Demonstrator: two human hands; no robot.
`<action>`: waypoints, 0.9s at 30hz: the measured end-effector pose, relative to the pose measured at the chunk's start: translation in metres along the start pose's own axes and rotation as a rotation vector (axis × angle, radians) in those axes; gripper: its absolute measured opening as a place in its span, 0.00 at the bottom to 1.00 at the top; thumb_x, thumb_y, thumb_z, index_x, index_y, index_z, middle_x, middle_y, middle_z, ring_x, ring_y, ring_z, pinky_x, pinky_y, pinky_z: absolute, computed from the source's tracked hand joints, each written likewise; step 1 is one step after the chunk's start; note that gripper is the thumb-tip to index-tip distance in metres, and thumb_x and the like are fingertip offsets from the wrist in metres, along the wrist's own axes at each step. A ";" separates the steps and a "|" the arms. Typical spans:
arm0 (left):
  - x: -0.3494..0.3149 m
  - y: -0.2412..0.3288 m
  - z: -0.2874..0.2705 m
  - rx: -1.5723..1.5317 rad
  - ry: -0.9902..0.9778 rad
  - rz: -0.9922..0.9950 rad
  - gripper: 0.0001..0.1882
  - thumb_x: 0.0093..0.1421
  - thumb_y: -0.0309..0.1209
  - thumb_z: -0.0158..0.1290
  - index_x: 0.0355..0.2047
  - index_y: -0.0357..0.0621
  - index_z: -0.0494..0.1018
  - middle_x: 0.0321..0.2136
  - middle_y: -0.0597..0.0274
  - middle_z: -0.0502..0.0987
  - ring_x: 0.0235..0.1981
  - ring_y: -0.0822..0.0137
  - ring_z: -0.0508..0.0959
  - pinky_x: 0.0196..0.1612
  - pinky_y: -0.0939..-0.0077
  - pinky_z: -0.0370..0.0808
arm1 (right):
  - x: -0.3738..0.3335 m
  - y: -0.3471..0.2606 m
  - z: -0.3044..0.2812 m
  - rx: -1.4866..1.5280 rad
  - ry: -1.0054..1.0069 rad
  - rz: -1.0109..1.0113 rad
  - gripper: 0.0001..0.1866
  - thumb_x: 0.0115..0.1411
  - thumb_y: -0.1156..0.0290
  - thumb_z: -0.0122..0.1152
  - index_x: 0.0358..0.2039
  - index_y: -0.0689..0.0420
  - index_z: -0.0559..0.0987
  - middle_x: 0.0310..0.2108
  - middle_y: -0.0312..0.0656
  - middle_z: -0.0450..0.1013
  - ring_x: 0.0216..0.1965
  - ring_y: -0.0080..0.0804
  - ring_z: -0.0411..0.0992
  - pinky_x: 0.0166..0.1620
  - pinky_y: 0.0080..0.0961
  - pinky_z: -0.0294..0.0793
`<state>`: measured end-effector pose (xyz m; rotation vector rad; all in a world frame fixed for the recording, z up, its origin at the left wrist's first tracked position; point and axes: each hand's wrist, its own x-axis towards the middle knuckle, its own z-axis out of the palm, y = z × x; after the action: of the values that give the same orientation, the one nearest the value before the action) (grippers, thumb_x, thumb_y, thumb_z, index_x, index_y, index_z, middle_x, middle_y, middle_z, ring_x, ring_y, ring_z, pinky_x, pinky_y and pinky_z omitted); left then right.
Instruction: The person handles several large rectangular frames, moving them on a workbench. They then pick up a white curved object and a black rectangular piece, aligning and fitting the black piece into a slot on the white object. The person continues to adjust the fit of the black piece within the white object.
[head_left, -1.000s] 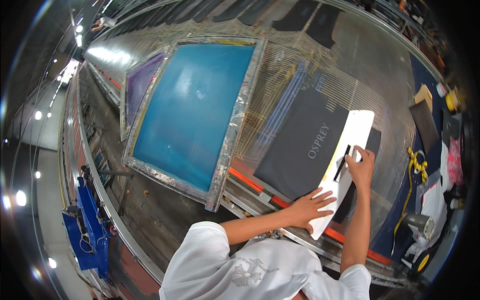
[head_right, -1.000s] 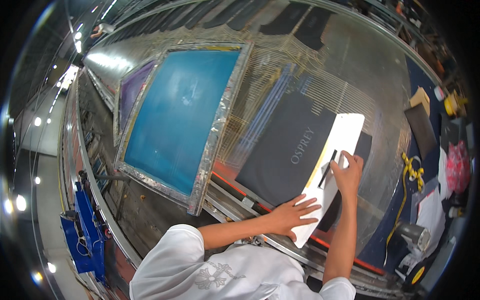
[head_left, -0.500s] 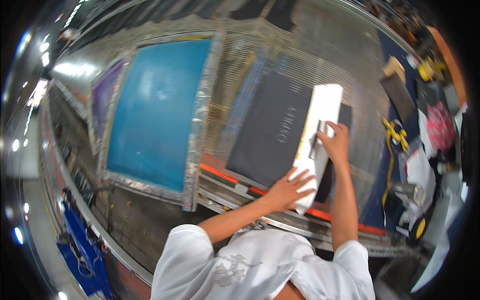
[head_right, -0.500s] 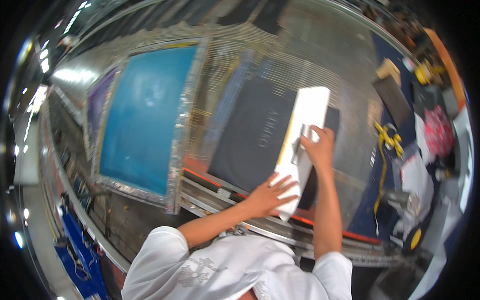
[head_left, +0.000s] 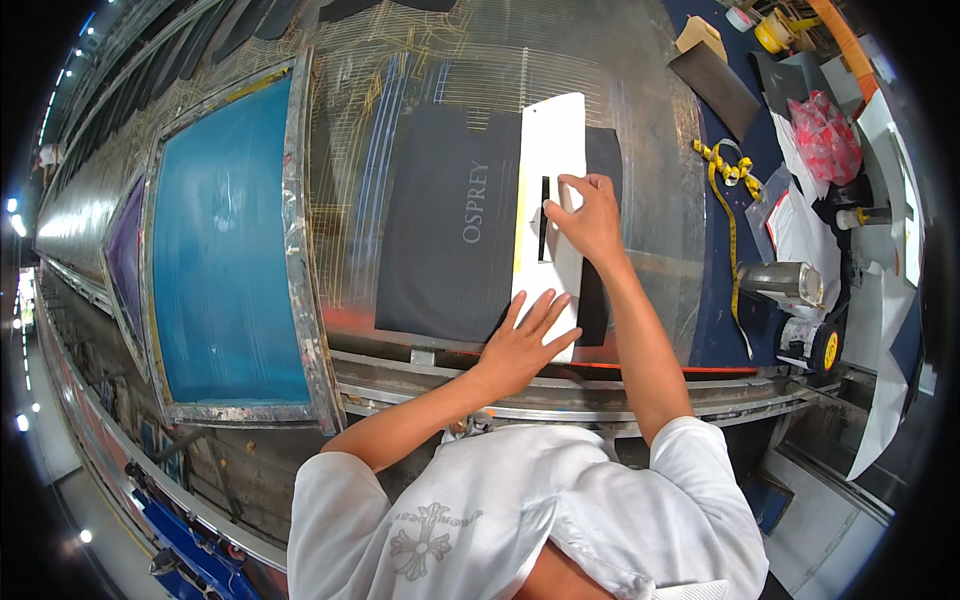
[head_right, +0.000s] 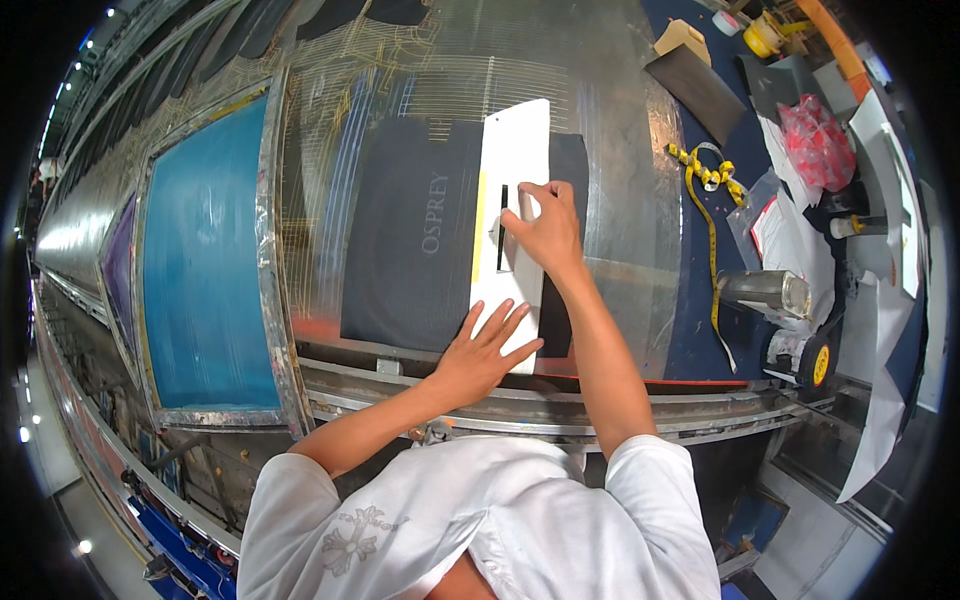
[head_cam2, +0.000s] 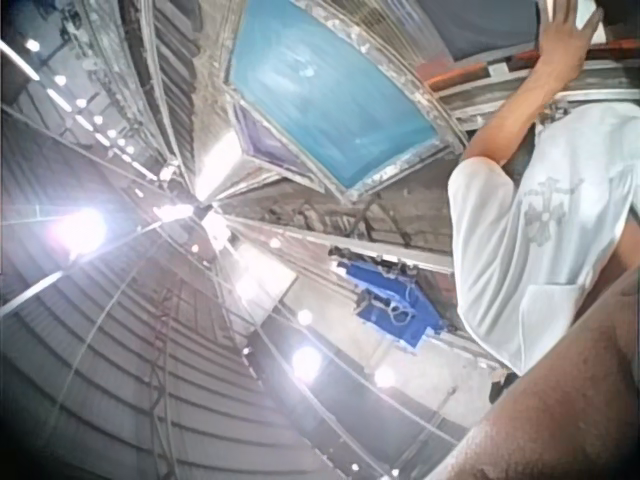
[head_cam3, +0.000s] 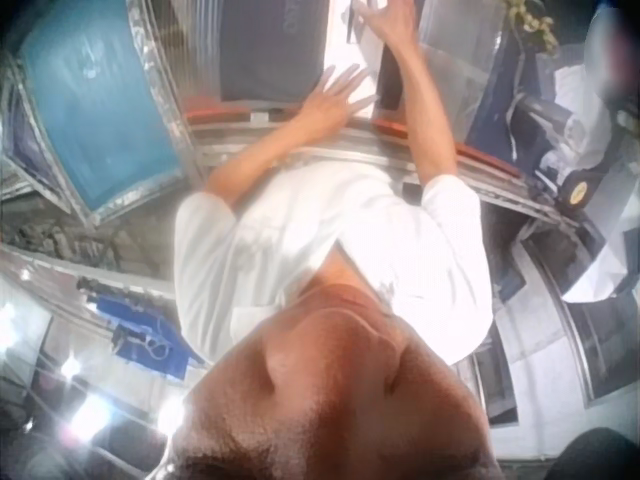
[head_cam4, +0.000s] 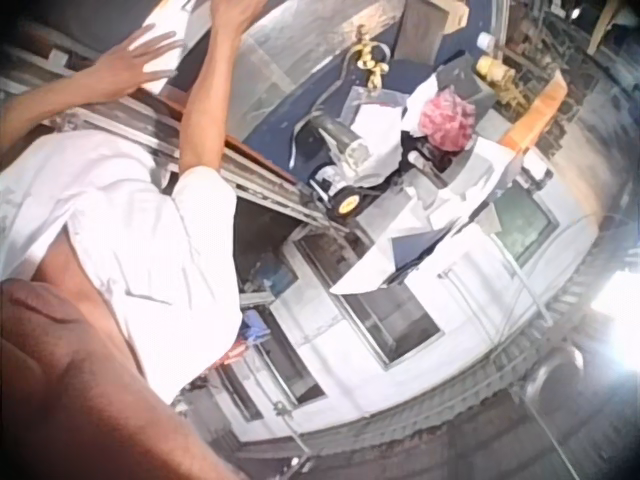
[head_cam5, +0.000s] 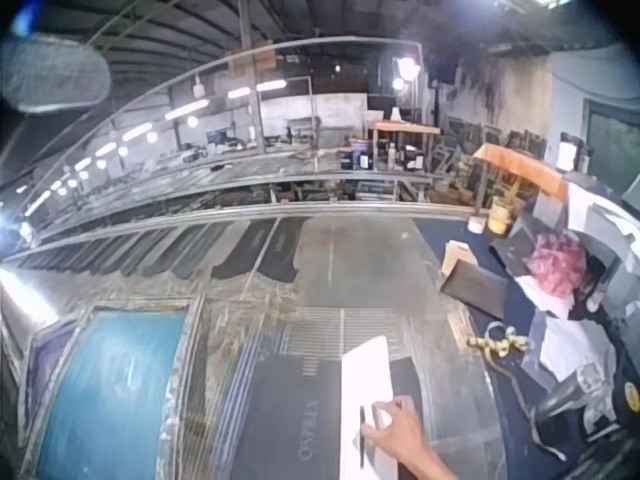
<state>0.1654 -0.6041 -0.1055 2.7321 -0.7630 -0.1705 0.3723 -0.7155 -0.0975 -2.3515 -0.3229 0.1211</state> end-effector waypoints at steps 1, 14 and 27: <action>0.004 0.003 0.003 0.008 0.043 -0.023 0.42 0.54 0.33 0.64 0.69 0.68 0.60 0.73 0.45 0.47 0.74 0.46 0.46 0.71 0.38 0.46 | 0.001 0.001 0.000 -0.004 0.006 -0.014 0.28 0.51 0.59 0.70 0.52 0.56 0.81 0.51 0.51 0.67 0.49 0.47 0.72 0.52 0.38 0.74; 0.000 -0.004 -0.015 -0.193 -0.063 0.035 0.46 0.54 0.43 0.66 0.71 0.65 0.58 0.74 0.43 0.42 0.75 0.40 0.39 0.71 0.34 0.42 | -0.001 -0.013 -0.007 -0.069 -0.085 0.036 0.32 0.51 0.57 0.69 0.57 0.52 0.78 0.52 0.52 0.67 0.47 0.48 0.74 0.50 0.38 0.76; 0.007 -0.005 0.001 -0.165 -0.035 0.008 0.49 0.47 0.42 0.71 0.69 0.64 0.61 0.72 0.44 0.49 0.74 0.41 0.45 0.69 0.29 0.44 | 0.003 0.001 -0.002 -0.184 -0.042 -0.162 0.26 0.48 0.59 0.70 0.48 0.51 0.79 0.51 0.53 0.68 0.56 0.54 0.65 0.55 0.45 0.70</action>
<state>0.1736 -0.6038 -0.1086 2.5764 -0.7345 -0.2684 0.3752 -0.7165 -0.0967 -2.4952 -0.5650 0.0648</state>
